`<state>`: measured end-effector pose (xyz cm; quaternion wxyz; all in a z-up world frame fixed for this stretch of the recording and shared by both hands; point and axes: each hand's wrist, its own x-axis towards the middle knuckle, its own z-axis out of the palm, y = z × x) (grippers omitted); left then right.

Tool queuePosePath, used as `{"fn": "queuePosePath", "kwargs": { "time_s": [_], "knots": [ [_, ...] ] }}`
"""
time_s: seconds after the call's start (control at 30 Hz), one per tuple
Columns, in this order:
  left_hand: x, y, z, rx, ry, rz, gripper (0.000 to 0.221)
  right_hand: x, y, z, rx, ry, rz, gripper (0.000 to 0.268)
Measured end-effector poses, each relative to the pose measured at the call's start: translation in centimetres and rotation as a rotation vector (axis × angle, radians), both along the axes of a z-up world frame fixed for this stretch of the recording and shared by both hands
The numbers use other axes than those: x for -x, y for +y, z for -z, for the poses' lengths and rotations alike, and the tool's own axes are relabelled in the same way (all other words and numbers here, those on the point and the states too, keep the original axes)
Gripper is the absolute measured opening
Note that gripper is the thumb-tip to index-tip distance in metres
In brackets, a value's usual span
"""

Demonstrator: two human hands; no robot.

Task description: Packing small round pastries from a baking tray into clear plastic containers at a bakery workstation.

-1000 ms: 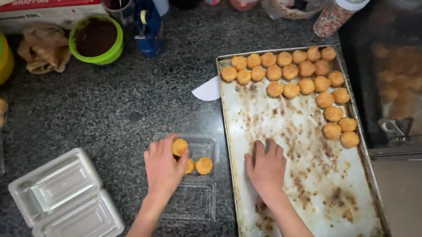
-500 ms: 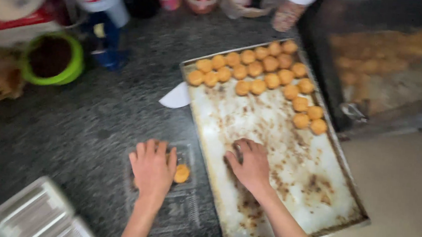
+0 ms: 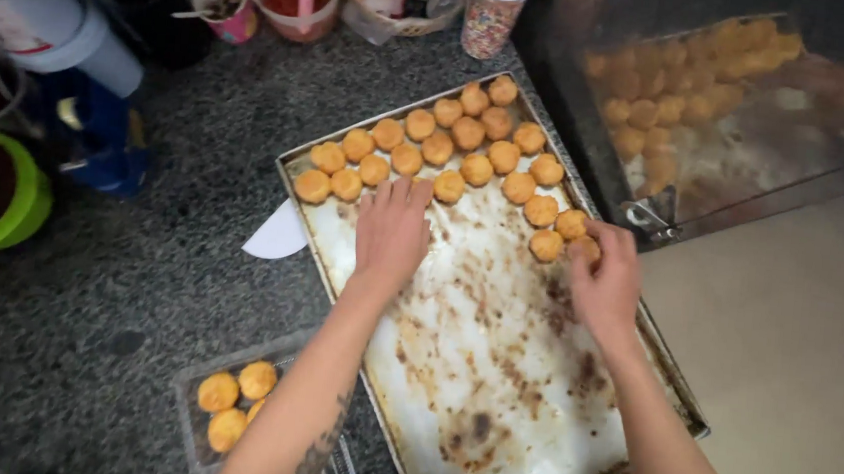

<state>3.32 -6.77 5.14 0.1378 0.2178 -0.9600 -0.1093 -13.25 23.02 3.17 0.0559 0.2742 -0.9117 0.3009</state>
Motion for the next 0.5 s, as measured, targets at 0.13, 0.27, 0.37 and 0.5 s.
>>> {"fn": "queuePosePath", "kwargs": {
  "time_s": [0.13,0.27,0.37,0.5],
  "knots": [
    [2.0,-1.2,1.5,-0.044,-0.085,0.002,0.067,-1.6,1.7,-2.2,0.036,-0.064,0.121,0.026],
    [2.0,-1.6,3.2,-0.06,-0.157,-0.019,0.061,-1.0,2.5,-1.9,-0.171,-0.079,0.034,0.046],
    [1.4,-1.1,3.8,-0.109,-0.174,-0.047,0.053,-0.7,1.9,-2.2,-0.344,-0.177,-0.032,0.069],
    [0.6,-1.4,5.2,-0.277,-0.185,-0.046,0.052,-0.4,1.2,-1.5,-0.521,-0.269,0.006,0.074]
  ]
}}
